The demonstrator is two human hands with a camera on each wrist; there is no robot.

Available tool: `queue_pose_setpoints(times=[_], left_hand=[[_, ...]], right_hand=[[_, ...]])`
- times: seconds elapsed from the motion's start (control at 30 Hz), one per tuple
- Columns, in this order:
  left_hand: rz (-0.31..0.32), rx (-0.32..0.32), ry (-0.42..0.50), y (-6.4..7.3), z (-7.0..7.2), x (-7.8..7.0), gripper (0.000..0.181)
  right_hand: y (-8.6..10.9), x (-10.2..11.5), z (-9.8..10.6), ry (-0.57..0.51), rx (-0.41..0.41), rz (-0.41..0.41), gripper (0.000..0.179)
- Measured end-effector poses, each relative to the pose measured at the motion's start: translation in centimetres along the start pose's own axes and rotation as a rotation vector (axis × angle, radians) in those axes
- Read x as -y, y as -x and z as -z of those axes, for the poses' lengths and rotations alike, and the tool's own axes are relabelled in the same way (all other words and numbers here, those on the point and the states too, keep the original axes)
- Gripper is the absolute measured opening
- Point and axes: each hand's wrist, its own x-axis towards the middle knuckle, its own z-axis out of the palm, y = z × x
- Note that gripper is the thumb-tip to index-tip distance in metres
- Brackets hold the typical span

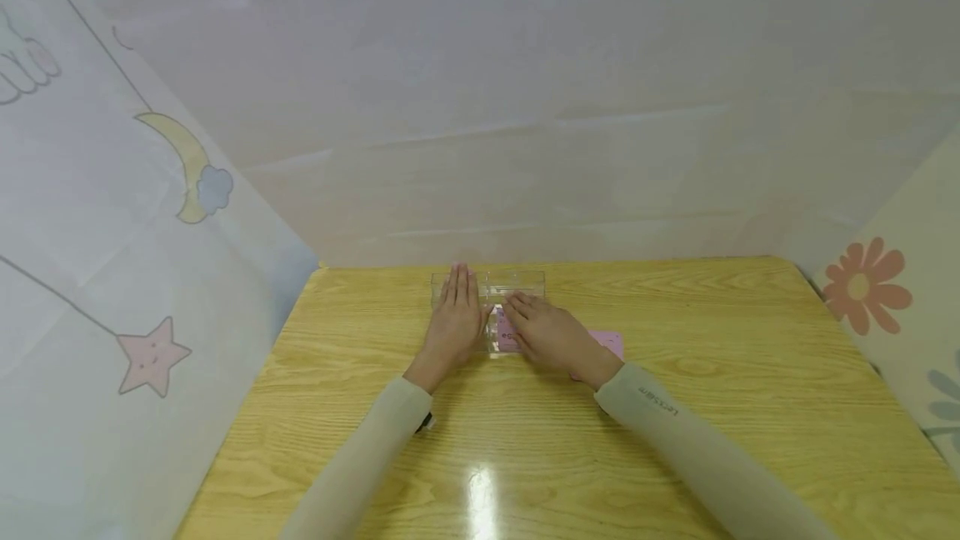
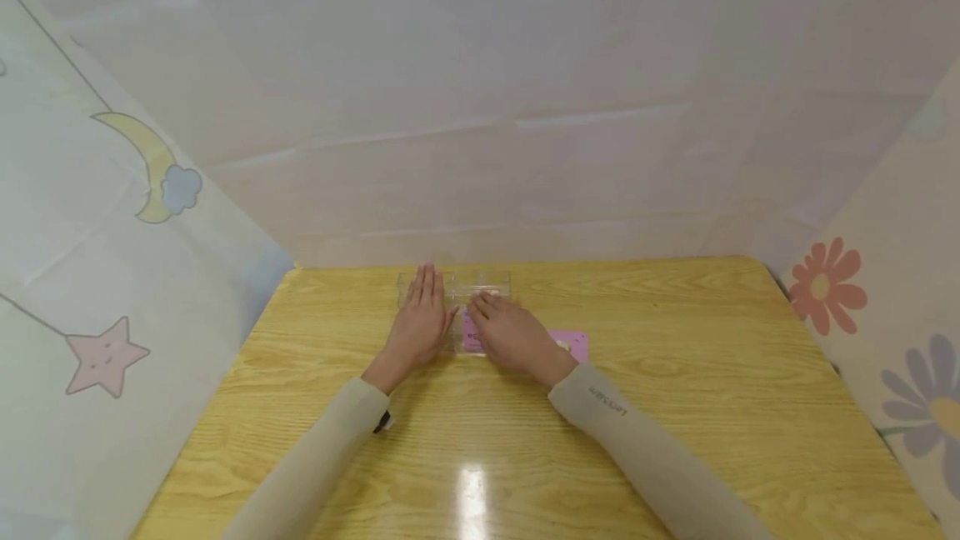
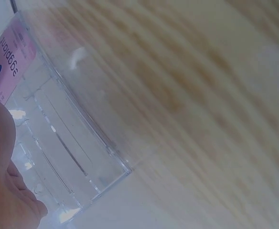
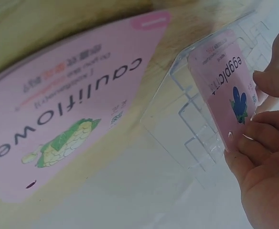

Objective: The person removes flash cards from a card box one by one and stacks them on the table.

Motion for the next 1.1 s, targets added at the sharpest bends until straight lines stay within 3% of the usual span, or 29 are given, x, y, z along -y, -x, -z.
queue_pose_setpoints(times=[0.3, 1.1], left_hand=[[0.008, -0.009, 0.020, -0.02, -0.22, 0.05, 0.072], [0.011, 0.000, -0.019, -0.12, 0.04, -0.02, 0.072]], right_hand=[[0.27, 0.10, -0.39, 0.070, 0.008, 0.017, 0.050], [0.37, 0.55, -0.03, 0.097, 0.019, 0.032, 0.047]])
